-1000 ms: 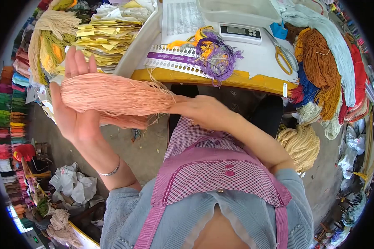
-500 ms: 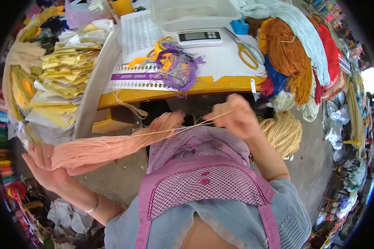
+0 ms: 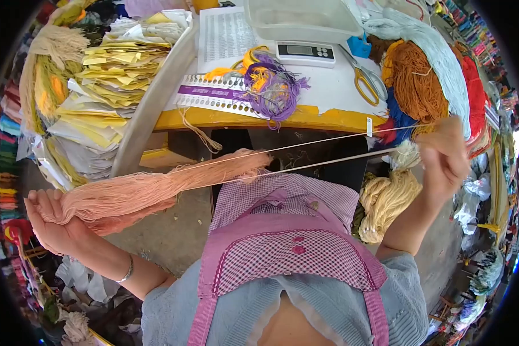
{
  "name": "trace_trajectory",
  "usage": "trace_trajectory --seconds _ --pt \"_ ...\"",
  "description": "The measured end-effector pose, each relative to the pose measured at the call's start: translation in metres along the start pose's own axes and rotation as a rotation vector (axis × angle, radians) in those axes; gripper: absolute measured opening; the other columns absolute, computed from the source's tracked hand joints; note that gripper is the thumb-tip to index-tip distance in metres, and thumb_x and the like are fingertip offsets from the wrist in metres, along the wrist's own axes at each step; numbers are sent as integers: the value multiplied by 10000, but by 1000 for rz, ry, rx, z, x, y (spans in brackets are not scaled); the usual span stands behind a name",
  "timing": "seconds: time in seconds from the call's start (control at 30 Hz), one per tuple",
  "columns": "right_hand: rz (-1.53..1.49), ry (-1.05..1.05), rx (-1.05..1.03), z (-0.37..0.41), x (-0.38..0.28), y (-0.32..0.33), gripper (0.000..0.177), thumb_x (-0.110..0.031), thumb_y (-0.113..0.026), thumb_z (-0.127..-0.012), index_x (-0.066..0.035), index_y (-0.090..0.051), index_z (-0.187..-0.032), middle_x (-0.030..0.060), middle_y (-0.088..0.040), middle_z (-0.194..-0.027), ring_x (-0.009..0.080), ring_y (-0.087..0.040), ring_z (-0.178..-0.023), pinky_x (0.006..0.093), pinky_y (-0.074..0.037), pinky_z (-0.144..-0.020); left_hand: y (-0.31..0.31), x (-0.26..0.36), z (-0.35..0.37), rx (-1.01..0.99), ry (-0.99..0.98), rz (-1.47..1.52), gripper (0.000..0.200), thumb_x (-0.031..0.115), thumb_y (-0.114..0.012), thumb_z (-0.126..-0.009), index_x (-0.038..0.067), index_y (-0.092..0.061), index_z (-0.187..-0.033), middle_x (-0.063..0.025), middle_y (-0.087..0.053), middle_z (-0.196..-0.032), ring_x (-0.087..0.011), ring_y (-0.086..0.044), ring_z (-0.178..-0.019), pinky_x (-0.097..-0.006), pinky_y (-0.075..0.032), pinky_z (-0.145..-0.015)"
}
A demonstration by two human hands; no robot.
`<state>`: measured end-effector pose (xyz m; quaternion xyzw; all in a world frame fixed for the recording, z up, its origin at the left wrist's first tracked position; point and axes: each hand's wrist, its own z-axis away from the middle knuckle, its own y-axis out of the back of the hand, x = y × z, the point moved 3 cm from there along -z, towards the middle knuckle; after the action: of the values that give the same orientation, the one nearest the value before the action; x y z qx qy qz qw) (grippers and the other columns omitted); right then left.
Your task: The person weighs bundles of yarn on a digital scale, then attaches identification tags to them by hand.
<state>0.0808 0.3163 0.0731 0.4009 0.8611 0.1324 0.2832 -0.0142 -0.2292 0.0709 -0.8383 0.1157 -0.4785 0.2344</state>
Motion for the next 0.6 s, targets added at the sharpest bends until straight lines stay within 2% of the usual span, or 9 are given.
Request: trace_trajectory --seconds 0.07,0.13,0.2,0.23,0.33,0.43,0.47,0.57,0.6 --pt "11 44 106 -7 -11 9 112 -112 -693 -674 -41 -670 -757 20 -453 -676 195 -397 -708 326 -284 -625 -3 4 3 105 -65 -91 205 195 -434 -994 49 -511 -874 3 -357 -590 -103 -353 -515 -253 -371 -601" --pt "-40 114 13 -18 -24 1 236 -303 -755 -638 -87 -697 -713 -8 -420 -690 197 -385 -704 333 -272 -624 -21 -2 16 128 -30 -130 227 209 -455 -980 40 -542 -857 -7 -425 -622 -130 -390 -539 -260 -413 -661" --pt "-50 161 -115 -33 -53 -33 283 -417 -748 -562 -153 -718 -661 -38 -429 -695 188 -394 -687 341 -272 -615 -89 -33 44 233 1 -384 332 268 -438 -971 4 -574 -822 -67 -548 -673 -169 -545 -615 -296 -480 -663" --pt "-89 227 -206 -38 -63 -51 270 -405 -757 -571 -161 -710 -677 -41 -436 -693 186 -403 -678 343 -274 -626 -115 -47 56 -32 23 -547 419 319 -414 -979 -37 -589 -847 -120 -606 -725 -183 -567 -602 -305 -497 -647" --pt "-271 475 -475 -42 -77 -109 246 -369 -784 -597 -184 -685 -726 -49 -456 -687 178 -428 -651 348 -282 -659 -156 -103 91 -465 582 -116 579 459 -420 -977 -98 -571 -1016 -123 -625 -744 -135 -549 -557 -237 -433 -526" --pt "-353 437 -538 -44 -70 -145 212 -271 -777 -670 -168 -664 -816 -21 -499 -751 187 -473 -738 366 -310 -717 -184 -124 122 -585 989 152 631 534 -454 -946 -82 -577 -1005 -79 -573 -664 -78 -465 -476 -224 -370 -451" --pt "-388 379 -563 -45 -64 -152 216 -243 -776 -684 -154 -660 -844 -5 -522 -783 196 -485 -774 365 -321 -737 -172 -145 131 -805 1044 281 608 519 -457 -950 -75 -583 -990 -80 -571 -661 -87 -483 -486 -225 -378 -458" --pt "-464 113 -342 -33 -40 -166 286 -222 -754 -740 -74 -599 -929 61 -580 -910 283 -536 -888 371 -383 -820 -155 -140 114 -932 798 205 527 449 -482 -948 -66 -591 -954 -117 -610 -715 -154 -594 -639 -237 -466 -572" --pt "-594 -34 -404 -20 -30 -171 317 -197 -777 -720 -49 -597 -934 63 -598 -927 244 -561 -929 359 -424 -827 -161 -130 107 -818 613 178 454 404 -501 -938 -37 -598 -984 -127 -619 -840 -186 -610 -732 -284 -487 -694"
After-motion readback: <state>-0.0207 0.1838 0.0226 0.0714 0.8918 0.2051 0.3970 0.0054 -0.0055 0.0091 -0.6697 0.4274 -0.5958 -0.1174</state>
